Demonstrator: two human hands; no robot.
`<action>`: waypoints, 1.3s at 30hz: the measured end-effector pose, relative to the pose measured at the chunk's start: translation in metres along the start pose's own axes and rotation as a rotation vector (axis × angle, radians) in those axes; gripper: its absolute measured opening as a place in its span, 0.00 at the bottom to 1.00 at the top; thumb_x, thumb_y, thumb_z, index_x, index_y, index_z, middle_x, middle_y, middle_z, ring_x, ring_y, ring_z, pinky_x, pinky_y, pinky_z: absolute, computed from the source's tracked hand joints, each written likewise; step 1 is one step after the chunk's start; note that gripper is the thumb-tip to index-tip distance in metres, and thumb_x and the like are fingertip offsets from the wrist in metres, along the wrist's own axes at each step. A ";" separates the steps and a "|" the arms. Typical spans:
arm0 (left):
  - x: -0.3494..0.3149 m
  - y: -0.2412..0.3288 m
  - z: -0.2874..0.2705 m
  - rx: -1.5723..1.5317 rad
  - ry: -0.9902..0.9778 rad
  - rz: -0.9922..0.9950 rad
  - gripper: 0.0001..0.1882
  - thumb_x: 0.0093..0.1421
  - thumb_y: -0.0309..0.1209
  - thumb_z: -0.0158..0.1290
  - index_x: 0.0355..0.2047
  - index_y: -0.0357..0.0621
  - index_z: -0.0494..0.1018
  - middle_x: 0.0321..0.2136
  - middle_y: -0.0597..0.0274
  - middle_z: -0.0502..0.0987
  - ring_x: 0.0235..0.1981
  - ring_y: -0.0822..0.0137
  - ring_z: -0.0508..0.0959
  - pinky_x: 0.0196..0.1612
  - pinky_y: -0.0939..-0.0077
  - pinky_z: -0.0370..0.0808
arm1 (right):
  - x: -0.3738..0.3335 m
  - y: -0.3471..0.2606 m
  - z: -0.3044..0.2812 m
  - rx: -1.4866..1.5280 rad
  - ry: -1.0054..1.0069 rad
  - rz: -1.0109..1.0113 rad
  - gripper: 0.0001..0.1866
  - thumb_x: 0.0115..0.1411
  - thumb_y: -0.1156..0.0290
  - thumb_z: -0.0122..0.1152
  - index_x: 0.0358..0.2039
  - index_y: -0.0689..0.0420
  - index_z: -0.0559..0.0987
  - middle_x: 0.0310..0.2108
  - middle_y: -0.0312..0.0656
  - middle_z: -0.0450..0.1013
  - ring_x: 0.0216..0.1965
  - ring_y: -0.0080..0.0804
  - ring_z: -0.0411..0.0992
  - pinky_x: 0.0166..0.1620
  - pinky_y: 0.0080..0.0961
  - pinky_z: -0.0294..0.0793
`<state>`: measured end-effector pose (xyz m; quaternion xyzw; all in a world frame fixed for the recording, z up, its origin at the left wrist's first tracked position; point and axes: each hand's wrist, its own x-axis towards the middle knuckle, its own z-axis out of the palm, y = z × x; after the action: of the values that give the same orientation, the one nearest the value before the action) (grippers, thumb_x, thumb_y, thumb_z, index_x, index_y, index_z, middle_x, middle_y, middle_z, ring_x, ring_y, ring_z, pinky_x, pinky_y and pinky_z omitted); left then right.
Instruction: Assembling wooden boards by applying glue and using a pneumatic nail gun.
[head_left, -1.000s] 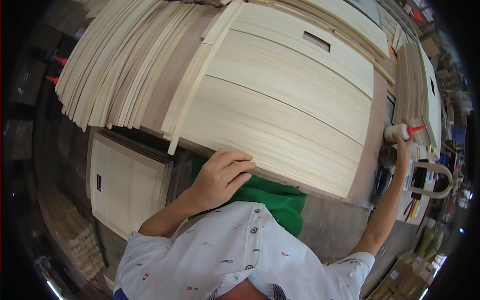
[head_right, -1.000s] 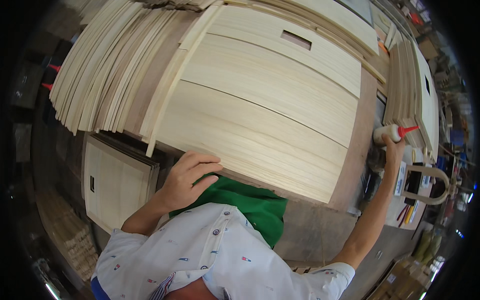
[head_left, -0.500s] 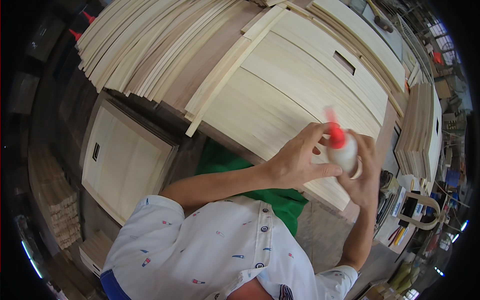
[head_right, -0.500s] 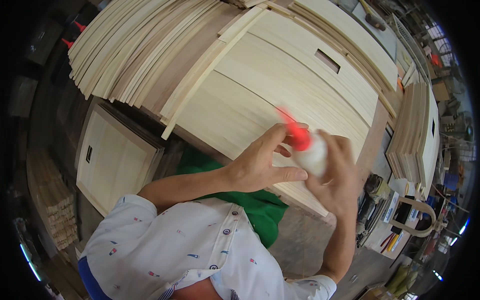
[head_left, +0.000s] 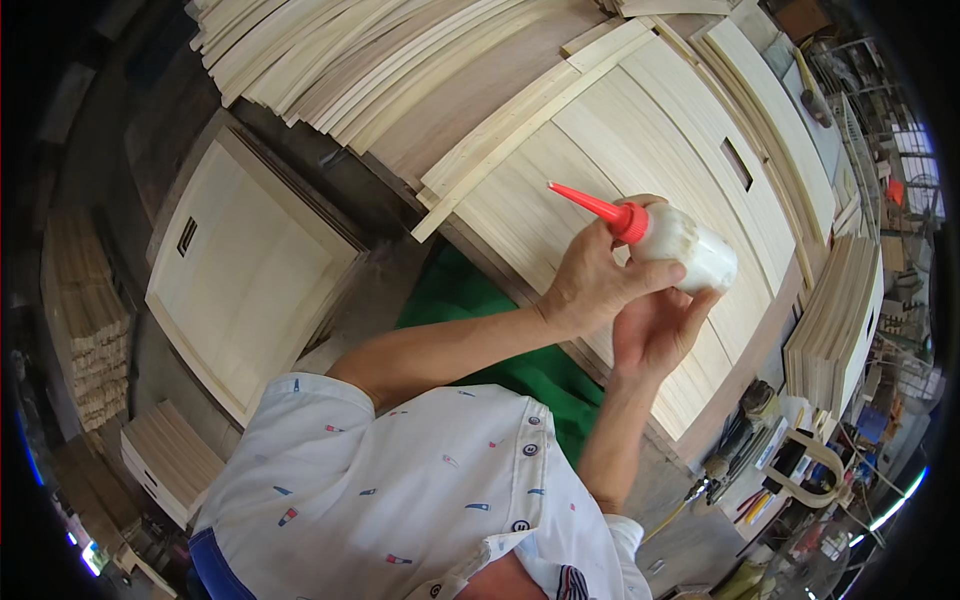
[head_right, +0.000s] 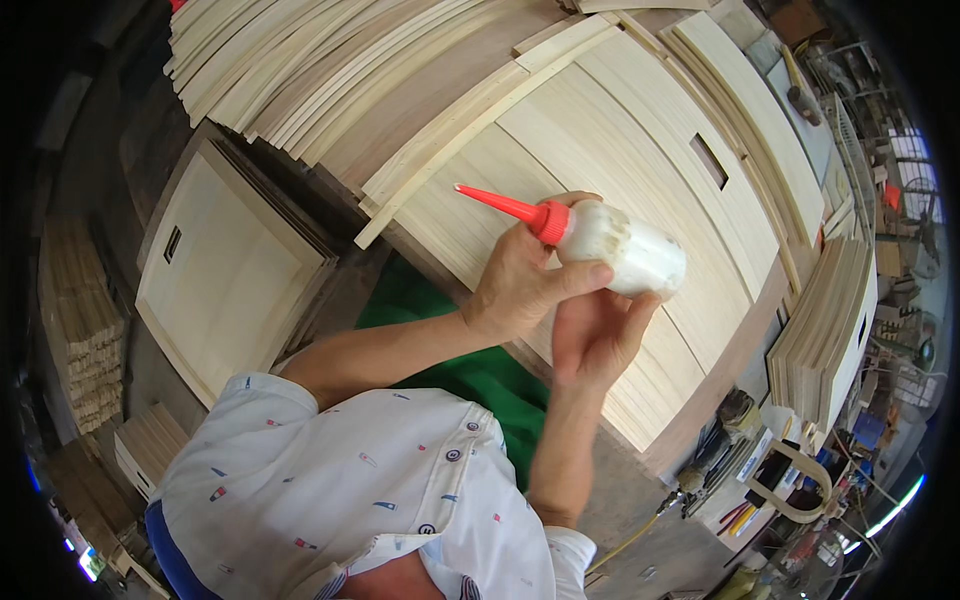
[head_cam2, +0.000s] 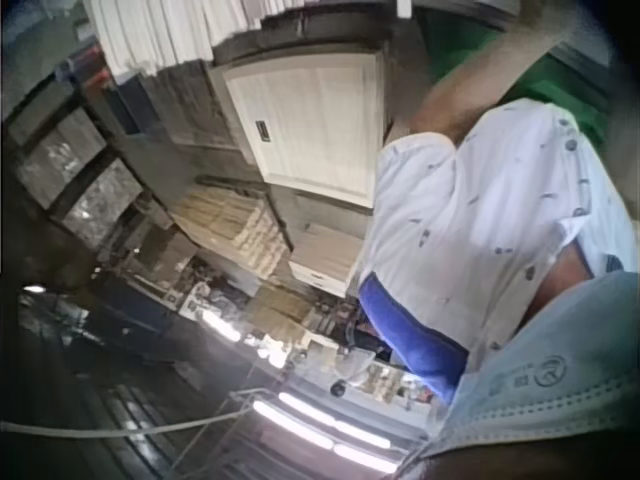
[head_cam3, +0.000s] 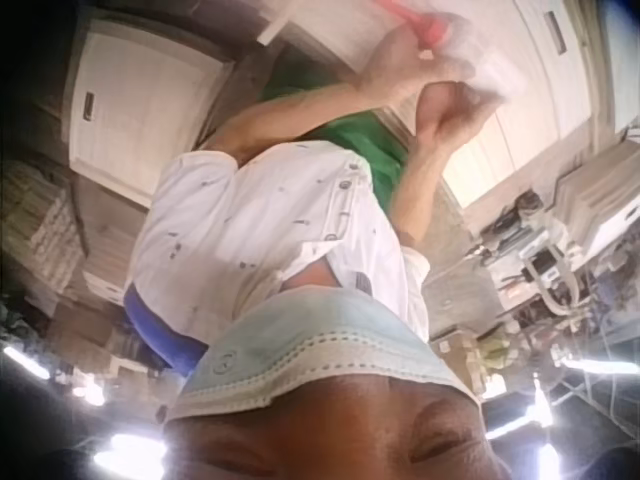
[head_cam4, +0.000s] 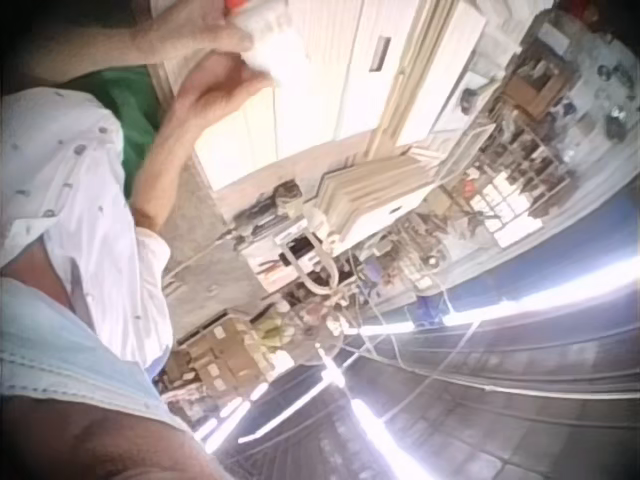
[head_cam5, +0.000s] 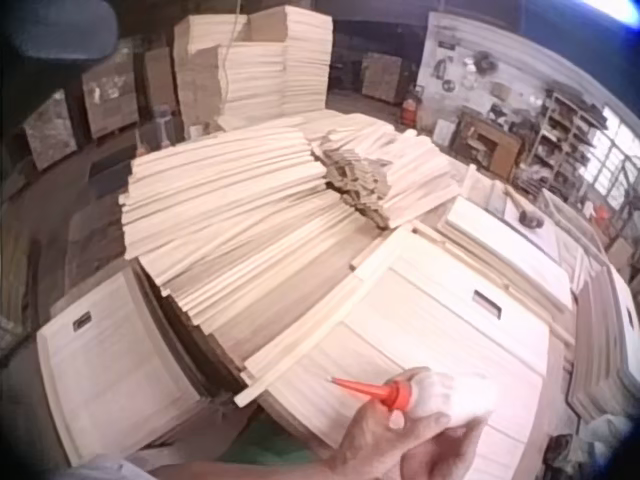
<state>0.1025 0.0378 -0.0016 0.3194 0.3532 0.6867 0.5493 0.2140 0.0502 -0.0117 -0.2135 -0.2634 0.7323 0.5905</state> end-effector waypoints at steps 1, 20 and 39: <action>-0.001 0.001 0.001 0.046 -0.004 0.016 0.32 0.55 0.32 0.62 0.57 0.35 0.62 0.46 0.59 0.72 0.50 0.70 0.70 0.55 0.74 0.67 | -0.002 0.006 0.003 0.127 -0.013 0.005 0.31 0.63 0.56 0.58 0.60 0.59 0.63 0.59 0.48 0.64 0.61 0.42 0.62 0.65 0.44 0.56; -0.011 -0.021 -0.059 1.402 -0.379 0.439 0.29 0.49 0.42 0.62 0.49 0.40 0.71 0.55 0.58 0.69 0.62 0.58 0.61 0.67 0.62 0.53 | 0.067 -0.003 0.036 -0.414 -0.172 0.173 0.37 0.51 0.66 0.72 0.58 0.63 0.64 0.54 0.49 0.67 0.54 0.43 0.68 0.56 0.45 0.70; -0.009 -0.023 -0.062 1.402 -0.366 0.420 0.25 0.48 0.43 0.61 0.41 0.37 0.76 0.46 0.55 0.74 0.55 0.59 0.68 0.64 0.63 0.56 | 0.066 0.020 0.046 -0.506 -0.180 0.241 0.35 0.49 0.70 0.72 0.55 0.65 0.66 0.51 0.47 0.69 0.52 0.38 0.69 0.57 0.39 0.68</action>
<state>0.0651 0.0243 -0.0550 0.7636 0.5423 0.3274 0.1250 0.1564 0.1053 0.0104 -0.3180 -0.4614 0.7244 0.4015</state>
